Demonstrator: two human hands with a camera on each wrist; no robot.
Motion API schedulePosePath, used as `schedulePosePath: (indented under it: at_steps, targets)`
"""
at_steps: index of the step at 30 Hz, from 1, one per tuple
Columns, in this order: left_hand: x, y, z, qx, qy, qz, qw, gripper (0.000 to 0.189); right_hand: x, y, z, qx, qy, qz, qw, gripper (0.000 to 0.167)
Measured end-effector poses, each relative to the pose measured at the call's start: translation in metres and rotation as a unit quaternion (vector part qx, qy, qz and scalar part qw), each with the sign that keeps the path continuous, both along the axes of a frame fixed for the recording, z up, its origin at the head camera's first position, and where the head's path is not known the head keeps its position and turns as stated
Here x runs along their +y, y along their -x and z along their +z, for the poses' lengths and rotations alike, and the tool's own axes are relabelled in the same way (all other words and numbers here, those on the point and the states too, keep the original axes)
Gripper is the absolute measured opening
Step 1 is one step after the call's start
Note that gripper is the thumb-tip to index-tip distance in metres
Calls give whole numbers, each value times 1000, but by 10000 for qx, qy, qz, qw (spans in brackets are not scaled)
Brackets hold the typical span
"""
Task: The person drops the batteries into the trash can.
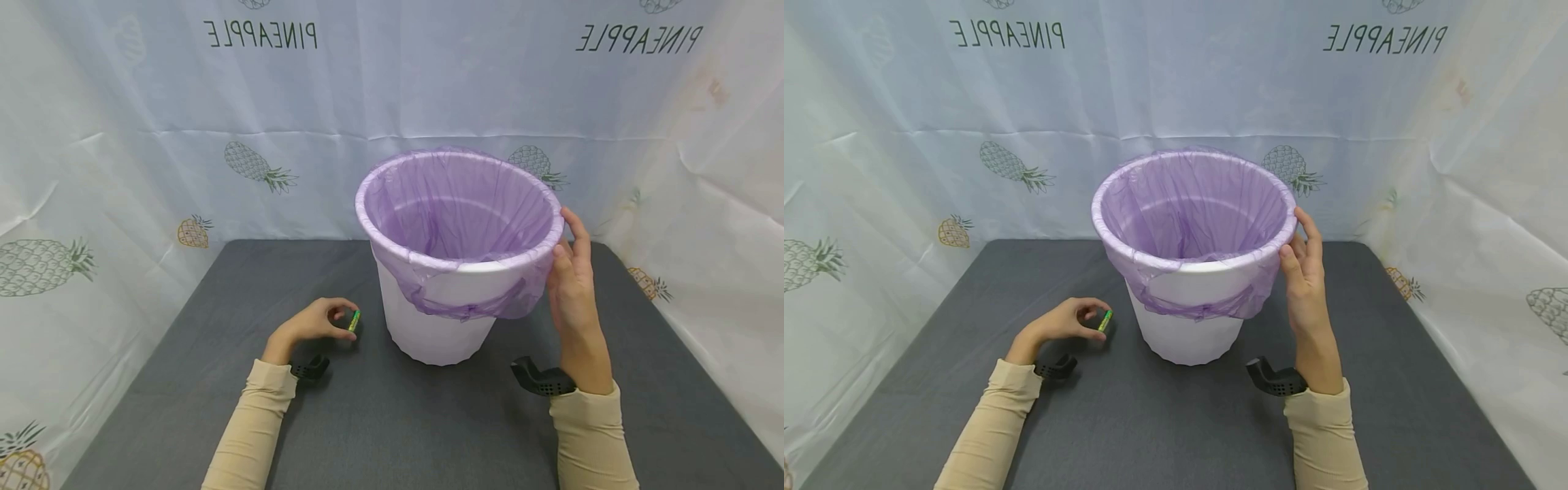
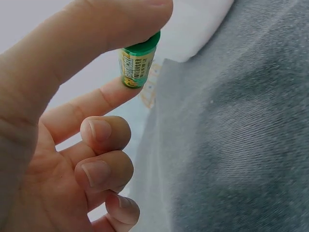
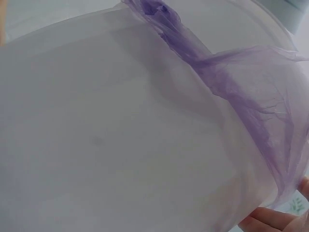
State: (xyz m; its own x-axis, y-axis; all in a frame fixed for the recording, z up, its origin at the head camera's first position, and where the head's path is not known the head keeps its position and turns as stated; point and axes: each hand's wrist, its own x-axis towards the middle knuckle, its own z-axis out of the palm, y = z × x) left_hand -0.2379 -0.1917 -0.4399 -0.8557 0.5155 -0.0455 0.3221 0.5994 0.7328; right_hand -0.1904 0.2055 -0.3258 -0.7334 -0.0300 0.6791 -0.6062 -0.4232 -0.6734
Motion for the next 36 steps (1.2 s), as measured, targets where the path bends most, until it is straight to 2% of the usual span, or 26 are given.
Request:
schedulePosePath:
  at_steps: [7,11,16,17,29,36]
  targets:
    - [-4,-2,8,39,-153,215,9996,47,0,0,-1,-43,-29,-122,9999,50]
    - [-2,-8,20,47,-284,267,9992,48,0,1,-1,-12,92,-8,10000,49]
    - [-3,-9,24,73,-334,302,9990,48,1,1,-1,15,153,52,9999,48]
    - [-5,-7,21,99,-357,306,9988,49,1,1,-2,13,149,52,9999,48]
    - [-8,-9,28,671,-619,630,9938,46,1,-1,-1,-18,131,19,9999,49]
    - [-8,-14,35,986,-776,843,9885,43,1,-1,0,-23,45,48,10000,49]
